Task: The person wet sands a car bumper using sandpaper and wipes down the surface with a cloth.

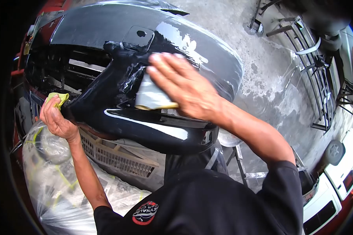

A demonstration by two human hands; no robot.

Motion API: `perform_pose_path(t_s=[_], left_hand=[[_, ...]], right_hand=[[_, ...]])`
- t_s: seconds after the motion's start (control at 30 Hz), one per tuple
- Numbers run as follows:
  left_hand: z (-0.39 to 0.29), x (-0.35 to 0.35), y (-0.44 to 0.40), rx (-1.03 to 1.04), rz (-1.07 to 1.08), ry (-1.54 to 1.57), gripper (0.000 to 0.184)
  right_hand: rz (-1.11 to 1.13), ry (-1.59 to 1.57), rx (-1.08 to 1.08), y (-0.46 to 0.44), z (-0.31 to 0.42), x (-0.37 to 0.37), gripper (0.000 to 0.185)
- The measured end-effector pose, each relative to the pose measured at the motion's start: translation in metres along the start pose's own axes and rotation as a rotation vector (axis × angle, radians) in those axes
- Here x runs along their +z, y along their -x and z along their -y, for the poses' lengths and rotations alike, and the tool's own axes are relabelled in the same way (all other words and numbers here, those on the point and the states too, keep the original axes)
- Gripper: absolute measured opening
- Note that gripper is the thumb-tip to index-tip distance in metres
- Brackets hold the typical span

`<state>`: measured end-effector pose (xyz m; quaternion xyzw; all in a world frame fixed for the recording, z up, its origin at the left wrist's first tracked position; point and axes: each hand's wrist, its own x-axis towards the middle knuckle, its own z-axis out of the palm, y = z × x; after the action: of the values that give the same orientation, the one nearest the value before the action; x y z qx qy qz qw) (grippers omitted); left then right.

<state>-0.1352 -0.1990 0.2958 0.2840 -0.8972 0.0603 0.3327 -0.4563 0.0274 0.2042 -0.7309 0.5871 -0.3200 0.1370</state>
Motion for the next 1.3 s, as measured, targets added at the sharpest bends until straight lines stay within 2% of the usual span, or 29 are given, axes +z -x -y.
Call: perform_pose_path(t_s=[0.07, 0.27, 0.33, 0.37, 0.5, 0.63, 0.73, 0.77, 0.87, 0.93, 1.0, 1.13, 1.3], left_hand=[[0.0, 0.001, 0.002, -0.012, -0.012, 0.004, 0.037], [0.003, 0.0, 0.001, -0.002, -0.002, -0.016, 0.036], [0.002, 0.0, 0.001, -0.004, 0.002, -0.014, 0.036], [0.002, -0.001, 0.001, -0.005, 0.004, -0.013, 0.036], [0.006, -0.002, 0.0, 0.008, 0.017, -0.018, 0.036], [-0.001, -0.001, 0.0, -0.009, 0.007, -0.014, 0.035], [0.002, -0.001, 0.0, 0.014, 0.02, -0.009, 0.035], [0.004, -0.002, 0.0, 0.024, 0.021, -0.017, 0.035], [0.003, -0.002, -0.002, 0.032, 0.007, -0.016, 0.034], [0.001, -0.001, -0.002, 0.016, 0.0, -0.009, 0.034], [-0.001, -0.001, -0.002, 0.011, 0.004, -0.006, 0.035], [0.004, -0.003, -0.001, 0.005, 0.019, 0.001, 0.035], [-0.002, -0.006, -0.007, 0.028, 0.053, -0.039, 0.03]], right_hand=[[-0.031, -0.065, -0.098, -0.034, 0.004, -0.001, 0.073], [0.033, -0.109, -0.045, -0.016, -0.007, -0.024, 0.087], [-0.059, -0.137, -0.097, -0.044, -0.01, -0.007, 0.087], [-0.05, -0.056, -0.083, -0.052, -0.007, -0.012, 0.083], [0.015, -0.083, -0.037, -0.027, -0.01, -0.02, 0.08], [-0.089, -0.074, -0.062, -0.065, -0.001, -0.007, 0.084], [-0.019, -0.147, -0.024, -0.042, -0.006, -0.016, 0.086], [0.026, -0.083, -0.001, -0.034, -0.003, -0.02, 0.085], [-0.032, -0.046, -0.018, -0.051, 0.001, -0.006, 0.083], [-0.149, -0.019, -0.085, -0.081, 0.007, -0.002, 0.076], [-0.104, 0.015, -0.078, -0.075, 0.007, -0.005, 0.075], [-0.016, 0.02, 0.066, -0.027, 0.009, 0.0, 0.071], [-0.179, 0.079, -0.096, -0.111, 0.009, 0.007, 0.064]])
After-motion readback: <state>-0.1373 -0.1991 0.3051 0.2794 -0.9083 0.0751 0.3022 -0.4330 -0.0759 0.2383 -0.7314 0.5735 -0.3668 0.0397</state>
